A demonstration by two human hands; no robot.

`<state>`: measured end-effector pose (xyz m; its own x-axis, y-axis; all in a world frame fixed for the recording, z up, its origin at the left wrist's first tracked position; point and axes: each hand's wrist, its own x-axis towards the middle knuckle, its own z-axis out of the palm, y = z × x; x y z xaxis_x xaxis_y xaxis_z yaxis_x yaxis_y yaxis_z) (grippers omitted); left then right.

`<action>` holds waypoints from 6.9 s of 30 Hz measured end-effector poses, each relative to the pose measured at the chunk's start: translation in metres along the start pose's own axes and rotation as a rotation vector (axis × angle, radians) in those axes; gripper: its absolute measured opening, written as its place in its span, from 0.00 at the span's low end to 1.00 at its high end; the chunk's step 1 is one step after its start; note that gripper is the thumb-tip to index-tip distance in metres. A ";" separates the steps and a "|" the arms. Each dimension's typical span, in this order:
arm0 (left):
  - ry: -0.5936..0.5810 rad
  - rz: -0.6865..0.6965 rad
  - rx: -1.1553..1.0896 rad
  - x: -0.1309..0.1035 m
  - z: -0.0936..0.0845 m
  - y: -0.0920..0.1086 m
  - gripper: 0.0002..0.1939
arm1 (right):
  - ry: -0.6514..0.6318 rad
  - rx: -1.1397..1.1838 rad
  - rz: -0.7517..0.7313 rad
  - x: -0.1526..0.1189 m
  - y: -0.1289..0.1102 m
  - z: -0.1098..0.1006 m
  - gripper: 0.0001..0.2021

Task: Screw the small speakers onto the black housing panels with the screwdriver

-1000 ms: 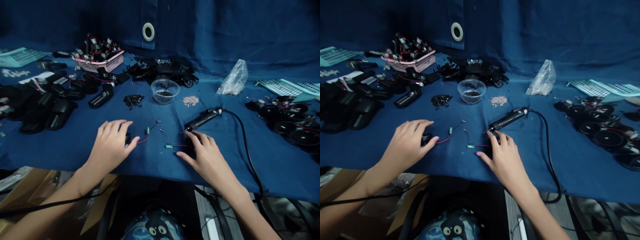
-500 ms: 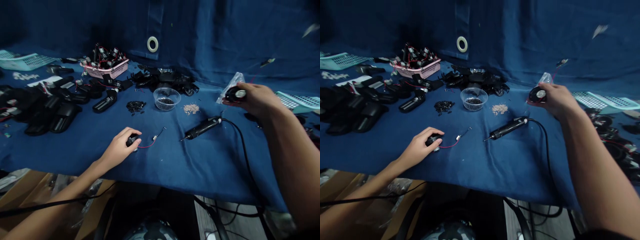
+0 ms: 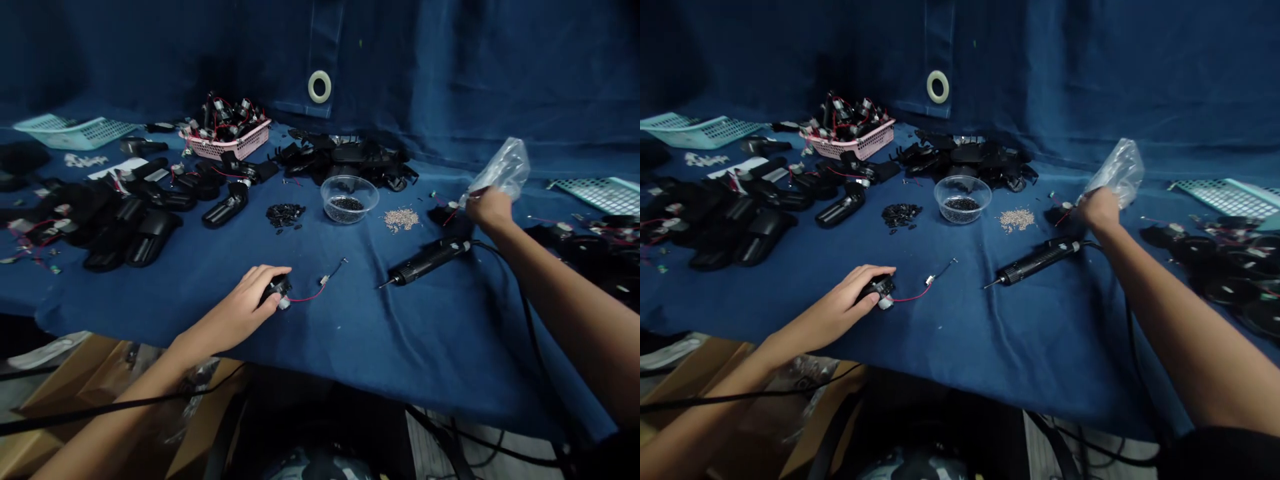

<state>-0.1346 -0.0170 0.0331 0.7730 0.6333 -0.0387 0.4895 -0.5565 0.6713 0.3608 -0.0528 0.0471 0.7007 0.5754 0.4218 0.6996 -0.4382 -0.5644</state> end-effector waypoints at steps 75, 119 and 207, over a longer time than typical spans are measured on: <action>-0.027 0.298 0.068 0.056 0.074 0.041 0.29 | -0.590 -0.134 -0.700 -0.221 -0.115 -0.057 0.37; 0.716 0.237 0.354 0.327 -0.099 -0.017 0.11 | -0.551 0.231 -0.749 -0.220 -0.123 -0.018 0.17; -0.231 0.616 0.322 0.070 0.023 0.063 0.19 | -0.460 0.399 -0.361 -0.198 -0.100 -0.028 0.26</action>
<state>-0.0402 -0.0203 0.0561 0.9944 0.0441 0.0964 0.0051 -0.9283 0.3718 0.1558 -0.1421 0.0399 0.2427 0.9090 0.3389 0.7109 0.0711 -0.6997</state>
